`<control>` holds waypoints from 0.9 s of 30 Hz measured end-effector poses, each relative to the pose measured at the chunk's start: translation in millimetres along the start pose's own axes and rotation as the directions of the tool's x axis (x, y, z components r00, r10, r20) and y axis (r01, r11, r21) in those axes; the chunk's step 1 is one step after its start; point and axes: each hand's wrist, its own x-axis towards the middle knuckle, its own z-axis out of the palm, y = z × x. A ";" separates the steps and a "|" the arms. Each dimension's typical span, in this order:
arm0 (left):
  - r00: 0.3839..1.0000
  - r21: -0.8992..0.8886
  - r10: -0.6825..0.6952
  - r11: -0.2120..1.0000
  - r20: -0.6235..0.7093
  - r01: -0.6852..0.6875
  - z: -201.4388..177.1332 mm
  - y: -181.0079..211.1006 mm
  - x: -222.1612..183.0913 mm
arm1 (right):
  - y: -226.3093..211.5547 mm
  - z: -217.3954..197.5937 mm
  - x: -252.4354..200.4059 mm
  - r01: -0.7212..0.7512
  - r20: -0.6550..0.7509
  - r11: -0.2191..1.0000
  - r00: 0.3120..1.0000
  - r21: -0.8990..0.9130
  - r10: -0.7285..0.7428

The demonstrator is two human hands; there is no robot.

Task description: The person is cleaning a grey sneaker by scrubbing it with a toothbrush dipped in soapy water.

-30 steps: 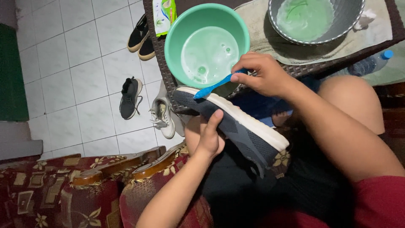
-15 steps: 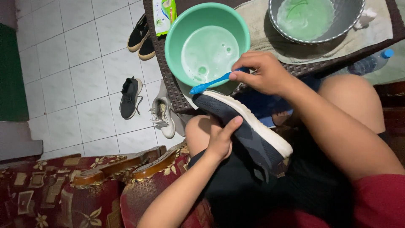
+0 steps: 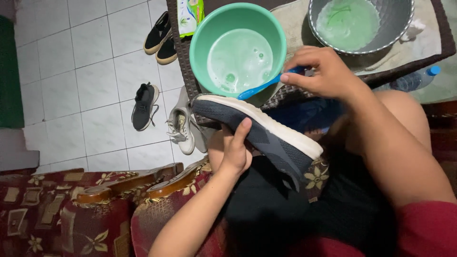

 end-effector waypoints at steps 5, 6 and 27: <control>0.992 -0.049 -0.092 0.995 -0.091 0.088 3.8 8.3 1.5 | 6.2 -5.4 -4.4 0.007 0.009 1.000 1.000 0.025 -0.008; 0.993 -0.064 -0.076 0.995 -0.091 0.071 3.9 8.0 2.8 | 6.3 -6.7 -4.8 0.013 0.034 1.000 0.999 0.020 -0.014; 0.970 -0.003 -0.241 0.971 0.023 0.241 25.3 2.0 -16.7 | -25.8 15.0 2.8 -0.240 0.064 0.970 0.969 0.043 0.237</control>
